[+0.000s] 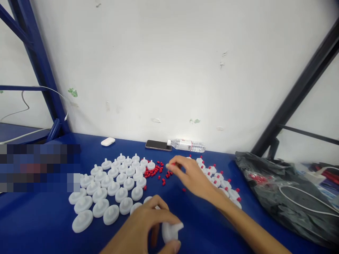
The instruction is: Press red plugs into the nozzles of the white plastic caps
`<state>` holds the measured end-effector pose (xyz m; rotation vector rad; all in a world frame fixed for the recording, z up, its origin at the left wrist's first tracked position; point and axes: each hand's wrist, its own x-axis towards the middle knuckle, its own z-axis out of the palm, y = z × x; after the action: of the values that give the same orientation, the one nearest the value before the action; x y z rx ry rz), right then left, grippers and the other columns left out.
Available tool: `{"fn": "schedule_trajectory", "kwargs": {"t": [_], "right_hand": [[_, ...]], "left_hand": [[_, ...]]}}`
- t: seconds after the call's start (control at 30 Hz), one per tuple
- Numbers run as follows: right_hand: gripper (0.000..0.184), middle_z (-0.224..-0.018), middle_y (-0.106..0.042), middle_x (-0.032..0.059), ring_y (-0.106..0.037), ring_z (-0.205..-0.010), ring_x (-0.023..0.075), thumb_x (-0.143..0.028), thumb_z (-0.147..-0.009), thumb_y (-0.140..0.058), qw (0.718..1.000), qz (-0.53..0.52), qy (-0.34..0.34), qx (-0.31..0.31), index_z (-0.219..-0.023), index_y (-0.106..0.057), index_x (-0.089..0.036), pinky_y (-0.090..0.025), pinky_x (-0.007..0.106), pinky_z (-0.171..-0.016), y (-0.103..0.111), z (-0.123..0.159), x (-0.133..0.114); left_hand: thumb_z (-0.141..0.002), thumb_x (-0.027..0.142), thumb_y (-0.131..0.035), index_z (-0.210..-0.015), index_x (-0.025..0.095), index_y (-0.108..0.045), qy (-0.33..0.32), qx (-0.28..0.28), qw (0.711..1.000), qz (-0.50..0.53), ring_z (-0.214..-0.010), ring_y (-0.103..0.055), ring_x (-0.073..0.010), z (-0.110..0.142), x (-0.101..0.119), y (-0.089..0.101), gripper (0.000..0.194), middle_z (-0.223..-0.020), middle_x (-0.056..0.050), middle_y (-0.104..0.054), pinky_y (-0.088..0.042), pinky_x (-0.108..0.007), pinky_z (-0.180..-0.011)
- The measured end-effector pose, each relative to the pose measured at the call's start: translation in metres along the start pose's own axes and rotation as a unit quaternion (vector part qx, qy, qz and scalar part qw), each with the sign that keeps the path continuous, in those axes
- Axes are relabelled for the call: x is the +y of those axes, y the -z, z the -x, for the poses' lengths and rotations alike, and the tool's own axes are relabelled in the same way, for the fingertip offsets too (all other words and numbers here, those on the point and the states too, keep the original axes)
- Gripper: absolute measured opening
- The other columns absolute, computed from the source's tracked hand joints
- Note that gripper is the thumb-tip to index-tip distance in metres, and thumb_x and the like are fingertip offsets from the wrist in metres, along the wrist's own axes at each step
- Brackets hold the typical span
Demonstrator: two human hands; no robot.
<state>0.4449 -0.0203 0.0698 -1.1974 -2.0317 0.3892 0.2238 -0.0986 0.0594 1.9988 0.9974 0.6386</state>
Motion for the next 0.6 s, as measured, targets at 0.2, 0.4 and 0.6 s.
{"fn": "schedule_trajectory", "kwargs": {"t": [0.2,0.4,0.6], "right_hand": [[0.026,-0.098,-0.075,0.0011,-0.067,-0.082,0.0163,-0.028,-0.098,-0.069,0.998,0.045,0.008,-0.033,-0.124,-0.072,-0.025,-0.051,0.030,-0.081,-0.026,0.000,0.012],[0.025,-0.118,-0.076,0.0062,-0.069,-0.105,0.0219,-0.026,-0.106,-0.050,0.978,0.183,-0.040,0.093,-0.117,-0.072,-0.022,-0.050,0.035,-0.097,0.012,-0.009,0.035],[0.034,-0.131,-0.072,0.0176,-0.059,-0.128,0.0378,-0.022,-0.104,-0.049,0.954,0.278,-0.098,0.058,-0.129,-0.071,-0.015,-0.041,0.053,-0.107,0.031,-0.007,0.074]], "left_hand": [[-0.083,0.016,-0.065,-0.106,0.029,-0.070,-0.105,-0.053,0.976,-0.184,-0.086,-0.076,-0.0176,-0.013,-0.028,-0.043,0.027,-0.117,0.001,-0.074,-0.059,-0.023,-0.073],[-0.093,0.015,-0.051,-0.132,0.033,-0.061,-0.131,0.022,0.925,-0.356,-0.078,-0.081,-0.0225,-0.012,-0.037,-0.051,0.044,-0.134,0.001,-0.072,-0.066,-0.031,-0.059],[-0.098,0.015,-0.045,-0.141,0.027,-0.058,-0.164,0.068,0.892,-0.415,-0.082,-0.081,-0.0210,-0.013,-0.042,-0.050,0.047,-0.143,-0.005,-0.067,-0.067,-0.028,-0.060]]}}
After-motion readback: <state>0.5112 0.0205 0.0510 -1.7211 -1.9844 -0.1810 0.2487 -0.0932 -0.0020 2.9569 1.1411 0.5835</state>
